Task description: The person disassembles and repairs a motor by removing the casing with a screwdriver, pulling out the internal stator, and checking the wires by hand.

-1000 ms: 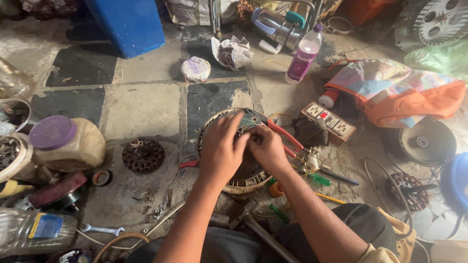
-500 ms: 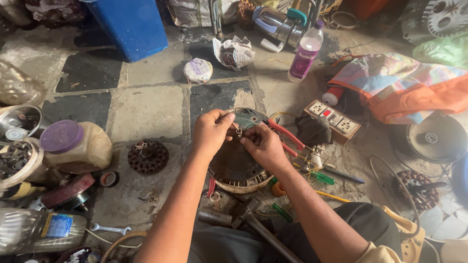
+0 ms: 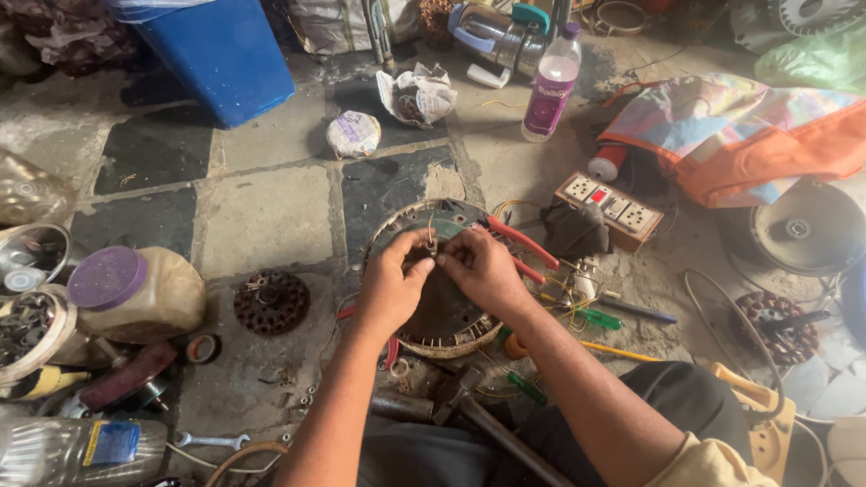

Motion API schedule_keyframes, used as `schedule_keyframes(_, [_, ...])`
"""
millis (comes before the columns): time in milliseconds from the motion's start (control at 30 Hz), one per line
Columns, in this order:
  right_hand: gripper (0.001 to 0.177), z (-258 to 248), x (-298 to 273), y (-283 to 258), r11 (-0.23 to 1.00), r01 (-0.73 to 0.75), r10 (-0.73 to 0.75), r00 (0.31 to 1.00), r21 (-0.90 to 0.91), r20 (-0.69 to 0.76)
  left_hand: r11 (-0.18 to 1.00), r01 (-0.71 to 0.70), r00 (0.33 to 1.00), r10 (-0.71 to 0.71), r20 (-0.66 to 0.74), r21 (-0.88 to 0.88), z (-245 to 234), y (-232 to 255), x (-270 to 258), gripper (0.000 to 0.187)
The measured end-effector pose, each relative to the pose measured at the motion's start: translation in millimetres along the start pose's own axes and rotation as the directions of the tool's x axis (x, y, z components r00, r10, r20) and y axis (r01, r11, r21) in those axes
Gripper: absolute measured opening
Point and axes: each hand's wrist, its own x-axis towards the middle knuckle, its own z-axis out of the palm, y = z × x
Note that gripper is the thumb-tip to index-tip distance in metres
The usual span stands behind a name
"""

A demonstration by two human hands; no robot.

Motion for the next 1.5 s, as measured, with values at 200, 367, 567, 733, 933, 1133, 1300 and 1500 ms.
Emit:
schedule_keyframes(200, [0.022, -6.1, 1.7, -6.5, 1.0, 0.009, -0.009, 0.999, 0.001, 0.052, 0.986, -0.105, 0.984, 0.122, -0.127, 0.131, 5.1, -2.3, -5.6, 0.026])
schedule_keyframes(367, [0.02, -8.0, 3.3, -7.5, 0.999, -0.037, 0.035, 0.996, 0.025, 0.087, 0.968, -0.238, 0.951, 0.249, -0.182, 0.081, 7.8, -8.1, -6.7, 0.023])
schedule_keyframes(567, [0.019, -14.6, 10.6, -2.2, 0.994, -0.104, 0.099, 0.983, 0.023, 0.158, 0.974, -0.224, 0.95, 0.224, -0.217, 0.028, 9.3, -9.6, -4.8, 0.023])
schedule_keyframes(733, [0.015, -15.9, 9.4, -2.5, 0.988, -0.133, 0.116, 0.975, 0.08, 0.189, 0.971, -0.239, 0.953, 0.235, -0.191, 0.001, 8.5, -12.2, -2.1, 0.024])
schedule_keyframes(933, [0.015, -15.1, 5.6, -3.5, 0.995, 0.013, -0.028, 0.988, 0.098, 0.15, 0.974, -0.222, 0.957, 0.21, -0.199, -0.039, 11.8, -16.3, -5.3, 0.023])
schedule_keyframes(1133, [0.014, -16.4, 6.0, -5.4, 0.986, -0.156, 0.143, 0.969, 0.051, 0.199, 0.975, -0.22, 0.957, 0.215, -0.197, -0.006, 12.1, -16.0, -6.0, 0.024])
schedule_keyframes(1300, [0.015, -18.9, 5.3, -5.3, 0.965, -0.261, 0.242, 0.932, 0.036, 0.27, 0.973, -0.23, 0.953, 0.225, -0.201, -0.001, 12.7, -16.0, -5.8, 0.023])
schedule_keyframes(1500, [0.017, -11.6, 0.5, 3.2, 0.887, -0.273, 0.17, 0.942, 0.372, 0.288, 0.974, -0.225, 0.951, 0.224, -0.213, 0.021, 13.2, -16.1, -6.4, 0.024])
